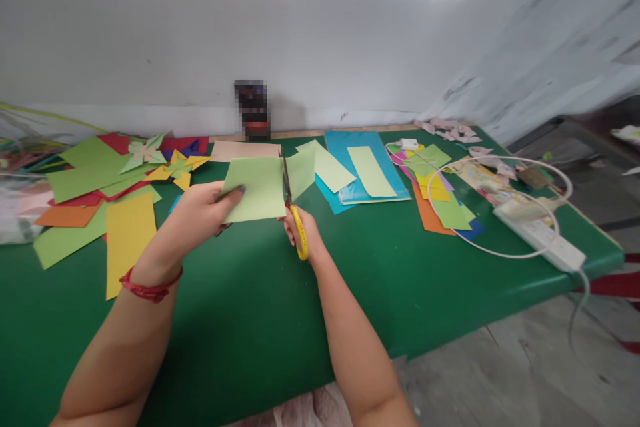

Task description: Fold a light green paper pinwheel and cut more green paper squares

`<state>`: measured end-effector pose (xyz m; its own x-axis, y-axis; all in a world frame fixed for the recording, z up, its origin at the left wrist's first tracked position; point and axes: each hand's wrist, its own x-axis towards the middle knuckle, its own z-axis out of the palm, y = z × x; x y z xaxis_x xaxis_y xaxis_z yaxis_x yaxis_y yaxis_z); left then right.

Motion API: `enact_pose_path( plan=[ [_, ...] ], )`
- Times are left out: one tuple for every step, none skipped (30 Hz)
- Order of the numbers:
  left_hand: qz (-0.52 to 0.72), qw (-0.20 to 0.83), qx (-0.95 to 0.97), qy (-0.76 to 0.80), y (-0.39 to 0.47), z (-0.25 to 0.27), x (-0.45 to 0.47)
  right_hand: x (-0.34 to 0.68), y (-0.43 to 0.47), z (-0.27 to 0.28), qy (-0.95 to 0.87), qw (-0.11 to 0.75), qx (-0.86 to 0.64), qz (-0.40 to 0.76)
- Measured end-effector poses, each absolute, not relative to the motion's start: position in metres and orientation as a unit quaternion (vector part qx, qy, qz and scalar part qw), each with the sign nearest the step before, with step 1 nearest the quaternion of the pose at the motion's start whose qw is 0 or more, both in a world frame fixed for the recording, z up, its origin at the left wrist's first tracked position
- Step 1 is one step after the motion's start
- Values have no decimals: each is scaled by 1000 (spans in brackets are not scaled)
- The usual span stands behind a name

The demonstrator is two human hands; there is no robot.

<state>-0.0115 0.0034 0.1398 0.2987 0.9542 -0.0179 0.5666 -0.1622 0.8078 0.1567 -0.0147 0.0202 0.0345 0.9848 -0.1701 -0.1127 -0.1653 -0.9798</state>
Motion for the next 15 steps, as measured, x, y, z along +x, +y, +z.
enact_pose_path(
  plan=[
    [257,387,710,529,3,141,-11,157,-14,20,-411,497,-522,558],
    [253,403,704,527,4,141,-11,157,-14,19,-409,500,-519,560],
    [249,418,698,525,4,142,-11,157,-14,18,-411,502,-513,562],
    [248,430,692,524,4,142,-11,157,-14,17,-413,504,-507,564],
    [249,438,688,522,5,142,-11,157,-14,16,-415,506,-502,565],
    [250,444,685,521,5,142,-10,157,-14,15,-416,508,-498,567],
    [251,448,683,520,5,142,-10,157,-15,14,-416,509,-495,568],
    [253,450,681,520,5,141,-9,157,-15,14,-416,510,-495,568],
    [255,451,679,521,5,141,-9,157,-15,14,-415,510,-496,568],
    [257,451,677,522,5,140,-8,157,-15,13,-415,509,-497,567],
    [257,453,675,522,5,140,-8,157,-16,13,-415,509,-498,566],
    [258,454,673,523,5,140,-8,157,-16,14,-413,510,-500,565],
    [258,456,671,524,5,140,-8,157,-16,14,-410,511,-502,564],
    [257,458,671,524,5,140,-9,156,-16,14,-406,514,-505,562],
    [254,459,670,525,5,140,-9,156,-16,15,-403,516,-508,560]
  ],
)
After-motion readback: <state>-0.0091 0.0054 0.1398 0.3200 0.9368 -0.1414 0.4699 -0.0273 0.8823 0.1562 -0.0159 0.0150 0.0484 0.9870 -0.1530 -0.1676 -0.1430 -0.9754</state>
